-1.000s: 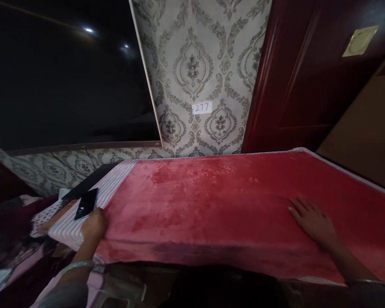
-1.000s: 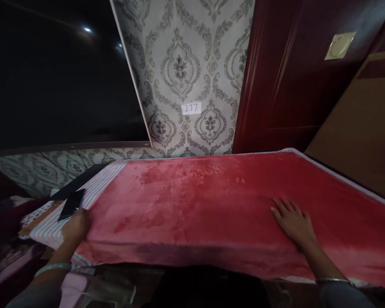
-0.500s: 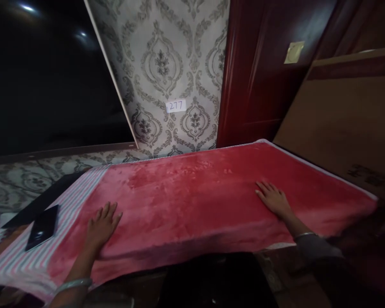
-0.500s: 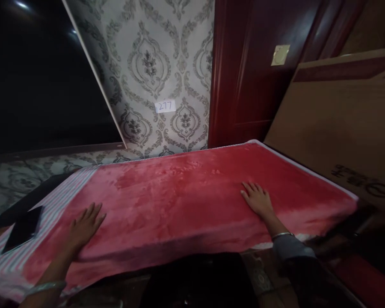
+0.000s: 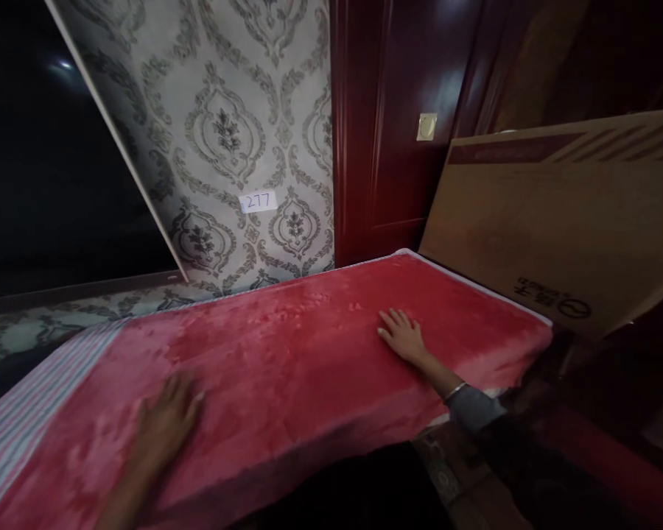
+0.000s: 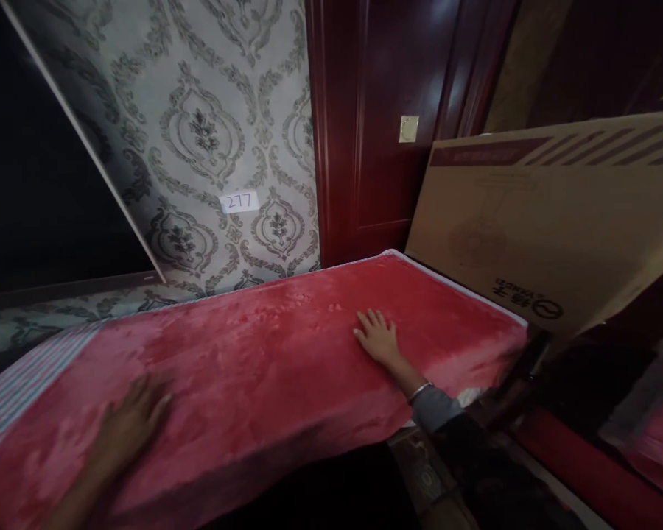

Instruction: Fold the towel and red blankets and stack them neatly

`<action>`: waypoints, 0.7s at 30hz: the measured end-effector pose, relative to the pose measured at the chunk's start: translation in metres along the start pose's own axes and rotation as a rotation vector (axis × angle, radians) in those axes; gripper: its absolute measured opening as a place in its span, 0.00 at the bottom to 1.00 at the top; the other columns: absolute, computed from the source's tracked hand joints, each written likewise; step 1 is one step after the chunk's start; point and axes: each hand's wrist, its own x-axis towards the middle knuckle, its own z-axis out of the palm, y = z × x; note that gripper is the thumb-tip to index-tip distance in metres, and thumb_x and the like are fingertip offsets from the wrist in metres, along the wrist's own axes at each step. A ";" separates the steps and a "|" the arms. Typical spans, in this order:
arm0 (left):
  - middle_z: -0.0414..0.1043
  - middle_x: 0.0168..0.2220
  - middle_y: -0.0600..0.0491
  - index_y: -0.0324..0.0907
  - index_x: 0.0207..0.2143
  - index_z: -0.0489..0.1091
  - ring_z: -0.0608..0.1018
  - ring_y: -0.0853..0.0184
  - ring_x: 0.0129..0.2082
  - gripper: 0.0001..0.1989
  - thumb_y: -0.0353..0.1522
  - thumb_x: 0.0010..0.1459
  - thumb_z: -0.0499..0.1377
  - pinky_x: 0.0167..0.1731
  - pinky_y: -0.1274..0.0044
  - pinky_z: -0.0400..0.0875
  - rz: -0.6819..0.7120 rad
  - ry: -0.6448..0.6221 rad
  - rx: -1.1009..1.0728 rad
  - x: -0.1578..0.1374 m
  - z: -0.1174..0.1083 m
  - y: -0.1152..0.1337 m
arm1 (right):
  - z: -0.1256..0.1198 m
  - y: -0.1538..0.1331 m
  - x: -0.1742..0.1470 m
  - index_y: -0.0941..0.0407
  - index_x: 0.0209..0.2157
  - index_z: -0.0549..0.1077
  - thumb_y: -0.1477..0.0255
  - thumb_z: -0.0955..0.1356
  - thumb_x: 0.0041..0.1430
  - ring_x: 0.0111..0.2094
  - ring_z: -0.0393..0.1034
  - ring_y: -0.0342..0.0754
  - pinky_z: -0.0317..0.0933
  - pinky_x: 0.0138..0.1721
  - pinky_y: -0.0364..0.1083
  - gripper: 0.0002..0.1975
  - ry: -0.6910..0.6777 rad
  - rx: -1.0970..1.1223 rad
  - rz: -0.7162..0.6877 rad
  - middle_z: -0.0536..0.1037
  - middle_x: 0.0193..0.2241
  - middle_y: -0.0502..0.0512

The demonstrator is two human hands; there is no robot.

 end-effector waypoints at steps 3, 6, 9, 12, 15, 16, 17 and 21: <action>0.52 0.71 0.42 0.37 0.68 0.58 0.54 0.53 0.71 0.31 0.39 0.66 0.43 0.67 0.51 0.47 0.225 -0.016 -0.026 0.011 0.001 0.069 | 0.003 -0.033 0.006 0.48 0.71 0.51 0.58 0.56 0.72 0.72 0.40 0.59 0.43 0.66 0.66 0.30 -0.038 0.035 -0.105 0.47 0.72 0.58; 0.50 0.71 0.44 0.41 0.68 0.58 0.52 0.51 0.72 0.31 0.40 0.65 0.44 0.65 0.50 0.50 0.310 -0.071 -0.032 0.011 0.011 0.111 | 0.008 -0.044 0.007 0.48 0.71 0.53 0.55 0.57 0.71 0.71 0.40 0.61 0.43 0.66 0.66 0.31 -0.065 0.041 -0.166 0.46 0.72 0.59; 0.48 0.72 0.46 0.42 0.68 0.58 0.50 0.50 0.72 0.31 0.40 0.65 0.42 0.65 0.50 0.52 0.323 -0.103 0.024 0.006 0.022 0.120 | 0.008 -0.028 0.010 0.47 0.71 0.54 0.55 0.56 0.71 0.71 0.42 0.59 0.43 0.66 0.65 0.30 -0.056 0.039 -0.211 0.48 0.72 0.56; 0.47 0.72 0.45 0.39 0.68 0.57 0.50 0.50 0.72 0.33 0.41 0.65 0.39 0.64 0.52 0.53 0.342 -0.086 0.057 0.007 0.027 0.114 | 0.001 0.015 0.016 0.45 0.70 0.54 0.56 0.56 0.72 0.71 0.43 0.56 0.42 0.67 0.63 0.29 -0.044 0.004 -0.109 0.50 0.72 0.53; 0.49 0.72 0.44 0.39 0.68 0.59 0.50 0.50 0.72 0.34 0.42 0.64 0.39 0.64 0.50 0.53 0.359 -0.070 0.051 0.010 0.029 0.109 | -0.011 0.074 0.018 0.48 0.69 0.57 0.58 0.56 0.73 0.70 0.44 0.57 0.42 0.67 0.64 0.27 -0.035 -0.028 0.088 0.52 0.71 0.55; 0.50 0.71 0.44 0.39 0.67 0.60 0.51 0.50 0.72 0.35 0.43 0.63 0.38 0.63 0.50 0.54 0.363 -0.067 0.045 0.011 0.030 0.108 | -0.016 0.093 0.017 0.50 0.69 0.58 0.58 0.56 0.73 0.70 0.44 0.59 0.42 0.66 0.65 0.27 -0.027 -0.037 0.153 0.53 0.71 0.58; 0.51 0.71 0.45 0.39 0.67 0.61 0.52 0.49 0.72 0.35 0.43 0.63 0.39 0.63 0.49 0.54 0.365 -0.065 0.039 0.012 0.032 0.107 | -0.020 0.109 0.017 0.51 0.69 0.58 0.59 0.55 0.73 0.70 0.43 0.62 0.43 0.65 0.68 0.28 -0.019 -0.046 0.223 0.53 0.71 0.60; 0.56 0.69 0.46 0.41 0.65 0.64 0.54 0.50 0.71 0.36 0.45 0.60 0.41 0.63 0.51 0.55 0.369 -0.009 -0.016 0.019 0.053 0.097 | -0.027 0.139 0.021 0.52 0.71 0.54 0.55 0.53 0.73 0.71 0.39 0.66 0.43 0.63 0.72 0.30 0.027 -0.071 0.369 0.48 0.72 0.64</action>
